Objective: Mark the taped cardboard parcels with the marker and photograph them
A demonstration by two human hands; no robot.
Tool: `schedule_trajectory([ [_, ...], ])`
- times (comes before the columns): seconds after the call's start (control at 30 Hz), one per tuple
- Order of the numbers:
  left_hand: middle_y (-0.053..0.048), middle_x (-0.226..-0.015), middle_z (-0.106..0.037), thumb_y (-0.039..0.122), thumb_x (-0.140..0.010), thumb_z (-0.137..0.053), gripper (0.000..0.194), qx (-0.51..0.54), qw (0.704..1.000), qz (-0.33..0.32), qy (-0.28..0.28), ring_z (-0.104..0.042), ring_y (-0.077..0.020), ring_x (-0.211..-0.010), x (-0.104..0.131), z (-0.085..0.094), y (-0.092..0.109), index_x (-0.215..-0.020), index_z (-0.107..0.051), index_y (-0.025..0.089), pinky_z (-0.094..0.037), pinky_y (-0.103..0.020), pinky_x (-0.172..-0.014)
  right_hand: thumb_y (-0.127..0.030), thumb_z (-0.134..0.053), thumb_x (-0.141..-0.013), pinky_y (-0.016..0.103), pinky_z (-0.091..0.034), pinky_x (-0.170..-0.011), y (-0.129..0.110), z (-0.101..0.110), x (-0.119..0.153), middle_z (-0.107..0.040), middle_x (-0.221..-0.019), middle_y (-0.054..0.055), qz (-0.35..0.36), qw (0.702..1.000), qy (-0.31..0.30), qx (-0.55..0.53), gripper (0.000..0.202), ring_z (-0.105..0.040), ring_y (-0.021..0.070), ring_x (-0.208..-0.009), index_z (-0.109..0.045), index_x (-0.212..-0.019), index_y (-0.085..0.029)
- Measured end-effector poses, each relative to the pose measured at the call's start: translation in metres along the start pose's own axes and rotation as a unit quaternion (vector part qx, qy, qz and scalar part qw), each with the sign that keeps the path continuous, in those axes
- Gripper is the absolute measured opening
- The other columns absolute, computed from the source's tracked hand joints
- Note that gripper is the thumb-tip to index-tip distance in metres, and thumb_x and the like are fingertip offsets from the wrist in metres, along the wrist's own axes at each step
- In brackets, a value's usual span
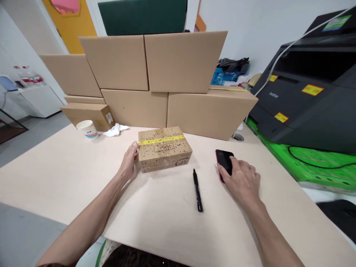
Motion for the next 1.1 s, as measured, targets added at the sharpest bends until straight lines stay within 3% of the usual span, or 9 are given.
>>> schedule_trajectory([
  [0.1, -0.012, -0.156, -0.054, 0.064, -0.077, -0.080, 0.075, -0.018, 0.998, -0.037, 0.037, -0.040, -0.0338, -0.153, 0.003, 0.003, 0.005, -0.140, -0.057, 0.028, -0.041, -0.047, -0.120, -0.076, -0.060, -0.081, 0.061, -0.050, -0.069, 0.031, -0.011, -0.007, -0.070, -0.093, 0.025, -0.055, 0.998, -0.024, -0.009, 0.067, -0.066, 0.0475, -0.087, -0.070, -0.116, -0.020],
  [0.2, -0.012, -0.159, -0.049, 0.062, -0.079, -0.078, 0.073, -0.030, 0.997, -0.053, 0.046, -0.038, -0.0358, -0.154, 0.007, 0.001, 0.009, -0.140, -0.057, 0.028, -0.040, -0.046, -0.122, -0.080, -0.062, -0.076, 0.062, -0.049, -0.065, 0.046, -0.019, -0.009, -0.067, -0.086, 0.023, -0.086, 0.994, -0.057, -0.024, 0.072, -0.066, 0.0494, -0.084, -0.069, -0.116, -0.021],
  [0.3, -0.014, -0.160, -0.046, 0.059, -0.084, -0.075, 0.069, -0.068, 0.993, -0.082, 0.052, -0.039, -0.0360, -0.152, 0.012, 0.000, 0.013, -0.140, -0.057, 0.023, -0.035, -0.046, -0.124, -0.082, -0.062, -0.074, 0.066, -0.048, -0.068, 0.046, -0.021, -0.008, -0.066, -0.089, 0.026, -0.098, 0.992, -0.068, -0.047, 0.078, -0.066, 0.0525, -0.089, -0.067, -0.119, -0.018],
  [0.5, -0.014, -0.156, -0.048, 0.052, -0.091, -0.069, 0.063, -0.209, 0.948, -0.241, 0.020, -0.039, -0.0318, -0.151, 0.029, -0.007, 0.032, -0.146, -0.053, 0.026, -0.027, -0.050, -0.127, -0.085, -0.067, -0.064, 0.072, -0.046, -0.087, 0.035, -0.025, -0.005, -0.066, -0.103, 0.026, -0.137, 0.984, -0.090, -0.065, 0.092, -0.061, 0.0551, -0.109, -0.062, -0.128, -0.019],
  [0.73, -0.014, -0.148, -0.053, 0.049, -0.087, -0.072, 0.062, -0.270, 0.901, -0.340, 0.008, -0.043, -0.0341, -0.145, 0.043, -0.015, 0.044, -0.142, -0.055, 0.025, -0.026, -0.052, -0.127, -0.085, -0.054, -0.073, 0.061, -0.045, -0.104, 0.025, -0.024, -0.004, -0.058, -0.137, 0.029, -0.190, 0.960, -0.207, -0.001, 0.112, -0.053, 0.0509, -0.133, -0.036, -0.157, -0.013],
  [0.97, -0.013, -0.143, -0.060, 0.040, -0.082, -0.078, 0.058, -0.321, 0.829, -0.454, -0.052, -0.044, -0.0377, -0.146, 0.064, -0.030, 0.049, -0.134, -0.058, 0.027, -0.024, -0.057, -0.126, -0.078, -0.067, -0.066, 0.057, -0.048, -0.101, 0.039, -0.029, -0.009, -0.059, -0.139, 0.030, -0.226, 0.947, -0.225, -0.036, 0.117, -0.055, 0.0503, -0.133, -0.034, -0.156, -0.009],
  [1.1, -0.011, -0.136, -0.066, 0.037, -0.077, -0.081, 0.047, -0.338, 0.815, -0.456, -0.114, -0.050, -0.0399, -0.141, 0.077, -0.041, 0.039, -0.120, -0.065, 0.031, -0.024, -0.061, -0.124, -0.077, -0.068, -0.064, 0.056, -0.049, -0.097, 0.046, -0.036, -0.012, -0.062, -0.133, 0.029, -0.208, 0.954, -0.212, -0.050, 0.120, -0.058, 0.0497, -0.128, -0.033, -0.155, -0.007],
])
Point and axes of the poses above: each hand's wrist, its own x-axis away from the middle knuckle, its own z-axis out of the back of the hand, y = z × x, the point moved 7 cm from there along -x, towards the middle knuckle
